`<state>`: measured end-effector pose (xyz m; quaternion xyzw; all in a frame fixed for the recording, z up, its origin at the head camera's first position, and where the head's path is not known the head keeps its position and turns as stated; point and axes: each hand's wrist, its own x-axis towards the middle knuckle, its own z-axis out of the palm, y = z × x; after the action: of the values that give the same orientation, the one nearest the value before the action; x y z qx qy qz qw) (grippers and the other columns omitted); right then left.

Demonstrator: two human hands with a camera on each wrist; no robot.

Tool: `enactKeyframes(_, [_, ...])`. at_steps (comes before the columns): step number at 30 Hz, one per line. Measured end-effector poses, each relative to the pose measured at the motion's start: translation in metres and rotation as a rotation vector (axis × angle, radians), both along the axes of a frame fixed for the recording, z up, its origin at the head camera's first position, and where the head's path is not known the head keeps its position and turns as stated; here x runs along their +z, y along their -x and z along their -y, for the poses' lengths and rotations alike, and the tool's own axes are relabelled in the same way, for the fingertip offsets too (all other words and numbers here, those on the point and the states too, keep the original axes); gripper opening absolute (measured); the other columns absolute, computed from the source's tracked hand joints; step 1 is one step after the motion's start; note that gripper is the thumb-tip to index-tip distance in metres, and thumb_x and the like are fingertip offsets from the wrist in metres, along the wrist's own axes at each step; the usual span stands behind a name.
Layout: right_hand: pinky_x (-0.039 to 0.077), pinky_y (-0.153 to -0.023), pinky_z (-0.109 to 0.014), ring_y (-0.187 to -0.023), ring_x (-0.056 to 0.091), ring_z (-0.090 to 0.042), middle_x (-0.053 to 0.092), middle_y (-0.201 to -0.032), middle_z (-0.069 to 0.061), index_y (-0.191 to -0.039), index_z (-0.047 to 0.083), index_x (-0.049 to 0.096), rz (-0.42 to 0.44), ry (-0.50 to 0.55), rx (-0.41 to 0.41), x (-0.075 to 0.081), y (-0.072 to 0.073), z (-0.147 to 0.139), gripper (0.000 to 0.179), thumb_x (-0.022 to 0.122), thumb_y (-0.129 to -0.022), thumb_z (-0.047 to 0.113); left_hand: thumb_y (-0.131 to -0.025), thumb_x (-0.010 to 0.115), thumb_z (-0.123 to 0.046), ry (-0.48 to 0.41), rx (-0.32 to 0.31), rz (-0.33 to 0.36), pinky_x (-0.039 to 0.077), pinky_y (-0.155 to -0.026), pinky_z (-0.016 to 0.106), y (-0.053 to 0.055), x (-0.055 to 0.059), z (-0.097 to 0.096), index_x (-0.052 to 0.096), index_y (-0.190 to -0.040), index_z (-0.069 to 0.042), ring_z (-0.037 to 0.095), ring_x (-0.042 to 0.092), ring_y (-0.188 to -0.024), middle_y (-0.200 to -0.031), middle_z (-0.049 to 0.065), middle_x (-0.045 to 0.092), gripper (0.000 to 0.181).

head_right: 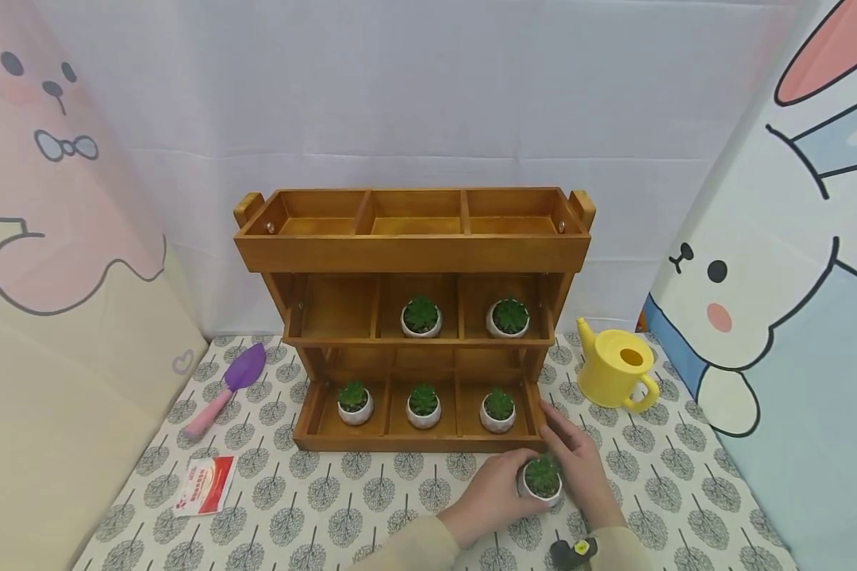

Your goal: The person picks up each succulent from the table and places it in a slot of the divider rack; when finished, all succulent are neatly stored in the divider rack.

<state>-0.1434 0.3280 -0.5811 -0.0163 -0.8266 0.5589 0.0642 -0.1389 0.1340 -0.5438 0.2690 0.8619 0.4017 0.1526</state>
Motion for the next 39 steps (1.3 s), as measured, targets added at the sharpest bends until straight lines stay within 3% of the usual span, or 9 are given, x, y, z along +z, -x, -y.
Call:
enactKeyframes(9, [0.033, -0.101, -0.005, -0.134, 0.036, 0.013, 0.043, -0.162, -0.005, -0.159, 0.019, 0.047, 0.029, -0.002, -0.005, 0.002, 0.0, 0.001, 0.053, 0.055, -0.11, 0.038, -0.081, 0.092, -0.035, -0.057, 0.058, 0.031, 0.051, -0.092, 0.027, -0.001, -0.006, 0.008, 0.067, -0.134, -0.026, 0.002, 0.06, -0.107, -0.12, -0.02, 0.064, 0.059])
enactKeyframes(17, [0.035, -0.101, -0.007, -0.133, 0.038, 0.011, 0.042, -0.162, -0.006, -0.159, 0.018, 0.046, 0.036, 0.01, -0.002, -0.001, 0.002, -0.001, 0.054, 0.055, -0.109, 0.039, -0.083, 0.091, -0.032, -0.147, 0.067, 0.053, 0.053, -0.088, 0.026, -0.001, -0.005, 0.025, 0.067, -0.133, -0.026, 0.001, 0.061, -0.104, -0.117, -0.02, 0.065, 0.056])
enactKeyframes(26, [0.034, -0.101, -0.006, -0.137, 0.037, 0.007, 0.042, -0.163, -0.005, -0.159, 0.018, 0.046, 0.056, -0.008, -0.005, 0.0, 0.003, -0.002, 0.056, 0.054, -0.109, 0.043, -0.08, 0.09, -0.023, -0.203, 0.117, 0.088, 0.054, -0.087, 0.026, -0.003, 0.006, 0.042, 0.066, -0.138, -0.026, 0.002, 0.061, -0.107, -0.124, -0.016, 0.064, 0.063])
enactKeyframes(34, [0.034, -0.101, -0.005, -0.137, 0.037, 0.007, 0.042, -0.163, -0.006, -0.16, 0.018, 0.045, 0.056, -0.036, -0.015, -0.002, 0.003, -0.002, 0.057, 0.053, -0.109, 0.044, -0.076, 0.09, -0.017, -0.259, 0.144, 0.028, 0.052, -0.087, 0.025, -0.006, 0.023, 0.058, 0.067, -0.137, -0.023, 0.001, 0.061, -0.102, -0.119, -0.016, 0.067, 0.066])
enactKeyframes(39, [0.032, -0.101, -0.005, -0.139, 0.036, 0.004, 0.042, -0.163, -0.005, -0.16, 0.017, 0.045, 0.056, -0.035, -0.013, -0.001, 0.003, -0.002, 0.058, 0.054, -0.109, 0.043, -0.079, 0.087, -0.017, -0.294, 0.139, 0.033, 0.053, -0.088, 0.025, -0.003, 0.034, 0.071, 0.066, -0.14, -0.019, 0.001, 0.063, -0.103, -0.119, -0.015, 0.068, 0.064])
